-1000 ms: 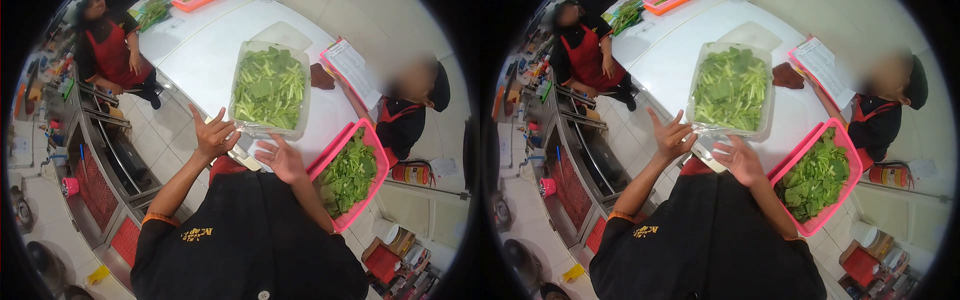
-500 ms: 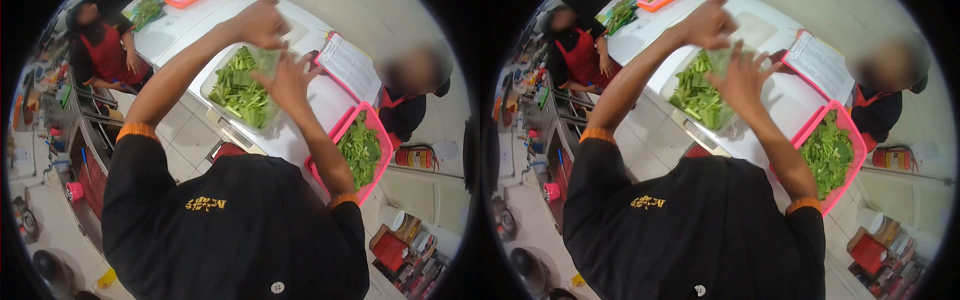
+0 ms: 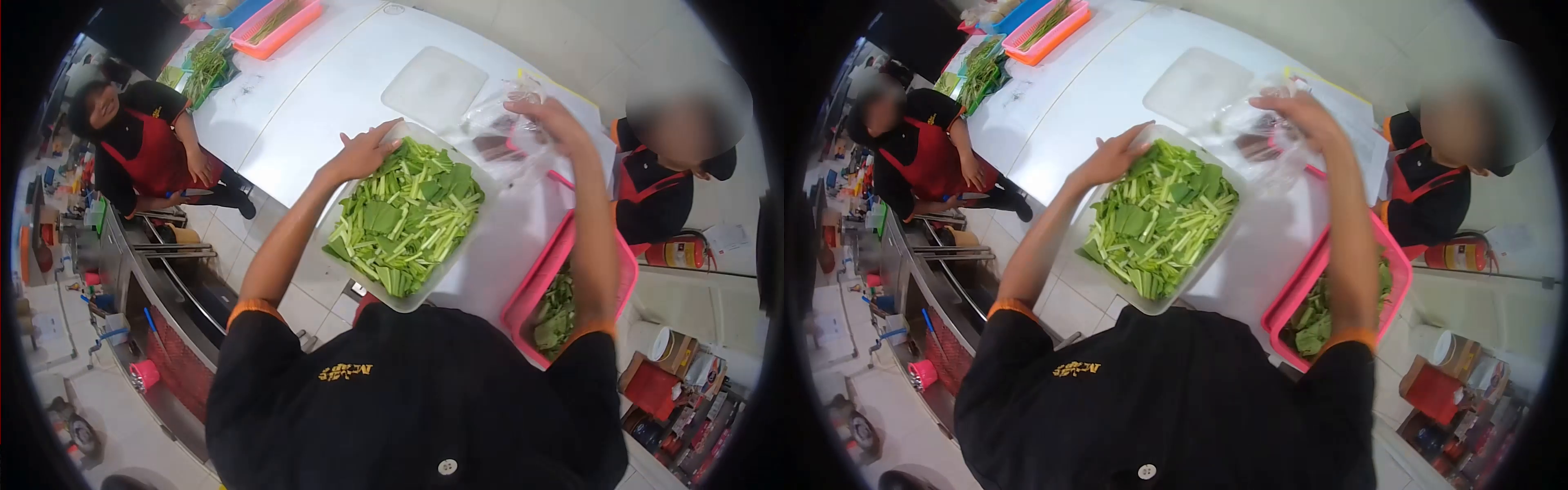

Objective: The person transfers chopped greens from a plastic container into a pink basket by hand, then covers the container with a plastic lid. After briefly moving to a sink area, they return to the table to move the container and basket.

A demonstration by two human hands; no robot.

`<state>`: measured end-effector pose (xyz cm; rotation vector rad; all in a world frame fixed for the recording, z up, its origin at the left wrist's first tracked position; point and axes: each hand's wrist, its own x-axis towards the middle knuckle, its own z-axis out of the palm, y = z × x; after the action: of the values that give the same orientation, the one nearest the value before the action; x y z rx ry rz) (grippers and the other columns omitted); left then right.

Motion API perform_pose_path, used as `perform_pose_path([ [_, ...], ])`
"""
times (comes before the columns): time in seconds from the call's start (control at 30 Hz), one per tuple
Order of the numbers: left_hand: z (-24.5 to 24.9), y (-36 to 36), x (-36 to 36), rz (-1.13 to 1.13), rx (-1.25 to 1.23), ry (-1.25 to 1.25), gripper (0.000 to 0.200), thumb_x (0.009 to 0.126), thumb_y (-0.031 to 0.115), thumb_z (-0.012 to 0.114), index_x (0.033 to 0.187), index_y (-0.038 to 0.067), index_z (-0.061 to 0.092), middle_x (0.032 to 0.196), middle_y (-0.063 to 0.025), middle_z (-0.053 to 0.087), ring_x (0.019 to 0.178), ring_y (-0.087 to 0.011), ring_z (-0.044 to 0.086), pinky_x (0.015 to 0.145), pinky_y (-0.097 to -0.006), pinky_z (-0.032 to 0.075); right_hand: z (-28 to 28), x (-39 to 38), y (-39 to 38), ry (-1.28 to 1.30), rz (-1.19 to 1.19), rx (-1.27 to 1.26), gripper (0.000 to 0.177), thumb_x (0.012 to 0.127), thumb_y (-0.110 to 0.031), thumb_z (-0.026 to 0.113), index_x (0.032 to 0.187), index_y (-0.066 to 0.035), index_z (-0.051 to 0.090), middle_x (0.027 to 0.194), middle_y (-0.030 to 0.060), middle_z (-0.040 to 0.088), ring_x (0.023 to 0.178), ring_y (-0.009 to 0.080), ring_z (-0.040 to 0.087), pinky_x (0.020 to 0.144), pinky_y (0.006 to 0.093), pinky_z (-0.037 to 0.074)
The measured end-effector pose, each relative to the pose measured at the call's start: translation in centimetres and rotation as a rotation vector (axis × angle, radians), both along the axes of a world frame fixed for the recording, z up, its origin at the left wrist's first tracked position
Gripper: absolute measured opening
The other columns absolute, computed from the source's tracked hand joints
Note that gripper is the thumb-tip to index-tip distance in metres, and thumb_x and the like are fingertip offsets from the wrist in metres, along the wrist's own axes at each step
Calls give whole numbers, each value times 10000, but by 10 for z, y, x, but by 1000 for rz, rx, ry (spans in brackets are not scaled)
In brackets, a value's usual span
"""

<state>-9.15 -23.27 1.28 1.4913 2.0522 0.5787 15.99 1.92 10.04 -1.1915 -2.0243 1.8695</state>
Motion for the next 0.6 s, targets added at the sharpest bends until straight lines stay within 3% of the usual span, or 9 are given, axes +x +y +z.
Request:
perform_pose_path([
  [0.07,-8,-1,-3,5,104,-351,513,1012,393,442,1443,118,406,1298,-155,590,1229,-291,527,1077,-525,286,12,-12,28,-270,69,234,447,903,-430,614,1137,-49,600,661,-39,502,541,62,420,477,243,332],
  [0.13,-10,-6,-4,54,146,-536,462,1016,334,464,1400,77,468,1281,-145,600,1200,-246,541,1056,-406,360,16,-19,48,-264,50,47,459,891,-450,637,1137,-63,604,651,-55,501,511,44,385,455,233,276],
  [0.2,-1,-13,-2,137,150,-547,434,1015,299,480,1361,38,507,1271,-136,604,1178,-208,544,1015,-306,401,-1,5,64,-59,-65,-142,455,897,-444,635,1143,-62,604,746,-13,568,583,77,478,504,233,354],
  [0.23,2,-20,-4,209,170,-605,440,1012,304,492,1352,26,517,1267,-141,602,1163,-226,551,1010,-358,412,-11,13,69,42,-118,-234,453,900,-441,633,1146,-61,604,793,8,602,619,93,525,528,232,393],
  [0.3,-7,-34,-16,321,246,-584,433,1009,300,501,1353,37,525,1254,-139,608,1159,-236,551,993,-367,424,9,36,7,257,-214,-539,439,919,-401,616,1199,-66,578,1088,115,629,983,224,623,889,392,531],
  [0.37,-18,-47,-28,490,296,-666,432,1004,304,520,1350,45,537,1219,-142,621,1125,-235,563,946,-366,451,-24,72,-17,461,-427,-697,335,965,-335,541,1139,-54,592,1052,122,641,969,219,628,880,407,547],
  [0.47,-22,-60,-40,666,429,-614,431,1003,312,524,1332,35,550,1180,-149,634,1066,-203,585,904,-322,456,-100,168,-49,691,-364,-682,335,989,-314,484,1128,-29,592,1074,163,640,967,241,641,856,413,563],
  [0.53,-24,-68,-36,760,474,-527,445,1004,326,517,1334,29,544,1189,-163,637,1108,-239,582,924,-331,449,-107,202,-98,818,-524,-818,360,977,-339,498,1136,-31,593,1048,154,648,916,238,653,817,404,571],
  [0.6,-25,-75,-28,856,487,-407,459,1002,339,513,1342,32,535,1198,-180,638,1145,-282,578,963,-375,426,-73,184,-165,895,-554,-938,379,949,-344,547,1165,-35,587,1048,138,657,895,224,657,788,388,569],
])
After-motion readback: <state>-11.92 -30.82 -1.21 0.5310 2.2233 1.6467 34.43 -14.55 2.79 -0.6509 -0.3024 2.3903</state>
